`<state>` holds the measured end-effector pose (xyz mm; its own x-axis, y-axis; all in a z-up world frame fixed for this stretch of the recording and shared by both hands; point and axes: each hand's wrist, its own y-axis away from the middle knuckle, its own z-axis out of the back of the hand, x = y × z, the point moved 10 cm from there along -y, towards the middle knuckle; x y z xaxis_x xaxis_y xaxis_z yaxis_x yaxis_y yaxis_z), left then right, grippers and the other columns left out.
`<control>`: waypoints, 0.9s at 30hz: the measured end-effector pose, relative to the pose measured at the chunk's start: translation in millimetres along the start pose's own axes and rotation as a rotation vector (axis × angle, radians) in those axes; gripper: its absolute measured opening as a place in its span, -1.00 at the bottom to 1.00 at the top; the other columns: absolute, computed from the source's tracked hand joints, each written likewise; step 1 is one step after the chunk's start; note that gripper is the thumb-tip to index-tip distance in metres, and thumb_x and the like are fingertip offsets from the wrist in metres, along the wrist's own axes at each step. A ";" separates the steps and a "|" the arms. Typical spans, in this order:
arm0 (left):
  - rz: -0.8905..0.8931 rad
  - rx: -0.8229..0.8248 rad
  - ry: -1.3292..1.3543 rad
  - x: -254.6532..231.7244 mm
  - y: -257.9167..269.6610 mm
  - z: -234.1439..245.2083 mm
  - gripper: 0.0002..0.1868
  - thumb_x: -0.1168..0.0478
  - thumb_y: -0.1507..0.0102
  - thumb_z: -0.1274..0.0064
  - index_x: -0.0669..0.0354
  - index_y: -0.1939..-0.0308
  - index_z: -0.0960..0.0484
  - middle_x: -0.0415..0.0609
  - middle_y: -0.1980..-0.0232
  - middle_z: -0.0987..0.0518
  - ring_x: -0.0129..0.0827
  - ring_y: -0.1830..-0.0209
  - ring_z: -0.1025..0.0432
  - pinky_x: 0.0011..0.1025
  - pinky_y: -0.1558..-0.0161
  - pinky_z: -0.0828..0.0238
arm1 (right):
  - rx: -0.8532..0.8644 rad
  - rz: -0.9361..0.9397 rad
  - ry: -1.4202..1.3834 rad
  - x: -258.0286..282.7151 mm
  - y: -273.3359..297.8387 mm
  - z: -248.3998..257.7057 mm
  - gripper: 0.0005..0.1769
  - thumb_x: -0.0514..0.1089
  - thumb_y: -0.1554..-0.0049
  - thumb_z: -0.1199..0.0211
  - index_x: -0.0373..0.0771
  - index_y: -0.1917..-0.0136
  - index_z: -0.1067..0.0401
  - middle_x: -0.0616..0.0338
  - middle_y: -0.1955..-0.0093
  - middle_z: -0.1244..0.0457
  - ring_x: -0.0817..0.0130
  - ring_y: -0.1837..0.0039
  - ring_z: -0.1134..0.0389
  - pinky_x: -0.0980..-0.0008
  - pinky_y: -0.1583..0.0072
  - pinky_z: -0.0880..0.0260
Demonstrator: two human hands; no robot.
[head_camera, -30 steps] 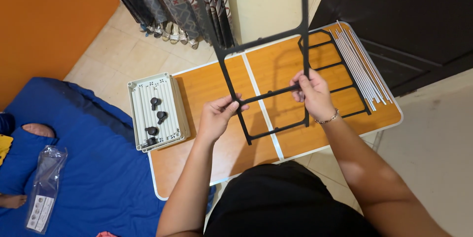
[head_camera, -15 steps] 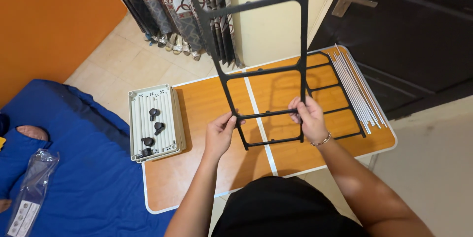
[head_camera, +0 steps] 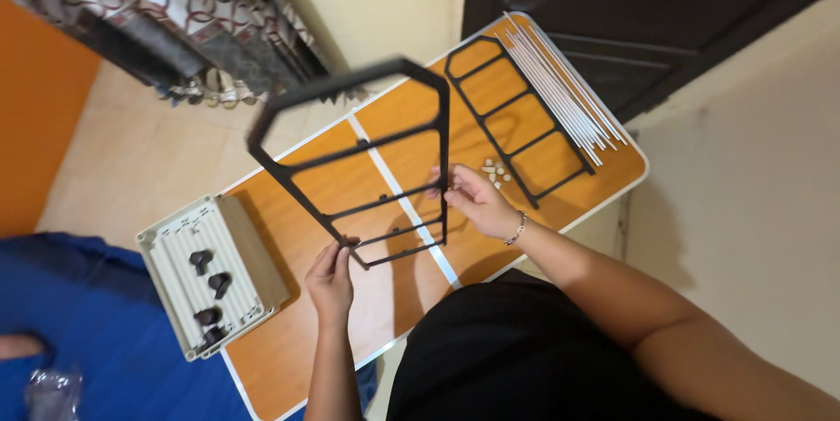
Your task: The person assembles a small shelving unit by inserting white plastic rods into a perforated panel, attaching black feet, and then inserting metal rods into a black ladder-like frame. The person handles rods, feet, and frames by hand on a wooden table.
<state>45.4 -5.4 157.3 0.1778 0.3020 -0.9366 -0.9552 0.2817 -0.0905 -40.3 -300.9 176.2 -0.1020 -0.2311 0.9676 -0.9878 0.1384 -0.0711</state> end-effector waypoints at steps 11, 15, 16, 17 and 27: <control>0.150 0.058 -0.018 72.7 -34.3 -42.9 -0.61 0.31 -0.34 -0.11 0.37 -0.24 -0.54 0.12 -0.13 -0.65 -0.27 -0.14 -0.54 -0.34 -0.21 -0.44 | -0.124 -0.086 -0.167 -52.0 -32.1 8.0 -0.82 -0.32 -0.35 0.01 -0.37 -0.16 -0.37 0.08 0.02 -0.38 0.36 -0.04 -0.45 0.34 -0.13 -0.48; -0.057 0.001 -0.262 18.1 -31.1 -44.5 -0.08 0.19 -0.16 -0.33 0.34 -0.51 -0.20 0.32 -0.47 -0.27 0.07 -0.48 -0.23 -0.13 -0.40 -0.20 | -0.182 -0.122 -0.149 -75.1 -42.5 -2.2 -0.85 -0.29 -0.37 0.00 -0.34 -0.13 -0.36 0.11 0.08 -0.37 0.39 0.02 -0.44 0.36 -0.10 -0.50; -0.120 -0.018 -0.326 2.9 -27.9 -44.9 0.02 0.15 -0.12 -0.38 0.33 -0.54 -0.13 0.37 -0.55 -0.16 0.16 -0.54 -0.13 -0.09 -0.45 -0.15 | -0.193 -0.135 -0.167 -81.5 -43.9 -6.4 -0.86 -0.28 -0.37 -0.01 -0.33 -0.13 -0.36 0.12 0.09 -0.36 0.40 0.03 -0.44 0.37 -0.09 -0.50; -0.103 -0.005 -0.338 -3.3 -28.4 -47.9 0.06 0.13 -0.07 -0.42 0.30 -0.53 -0.14 0.37 -0.56 -0.13 0.18 -0.55 -0.11 -0.08 -0.45 -0.14 | -0.199 -0.142 -0.187 -85.7 -47.3 -10.1 -0.87 -0.28 -0.36 -0.01 -0.32 -0.13 -0.35 0.13 0.10 -0.35 0.41 0.03 -0.43 0.37 -0.08 -0.49; 0.082 0.038 -0.246 84.7 -28.6 -32.0 0.17 -0.02 0.01 -0.46 0.24 -0.55 -0.14 0.34 -0.56 -0.15 0.18 -0.55 -0.15 -0.06 -0.47 -0.16 | -0.158 -0.249 -0.219 -108.9 -57.0 -56.2 -0.87 -0.25 -0.35 -0.06 -0.31 -0.13 -0.36 0.16 0.15 -0.37 0.41 0.06 -0.45 0.37 -0.06 -0.50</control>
<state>80.2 -17.0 69.8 0.1563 0.5362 -0.8295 -0.9600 0.2800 0.0000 33.6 -229.5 88.6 0.0996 -0.4744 0.8747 -0.9569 0.1954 0.2149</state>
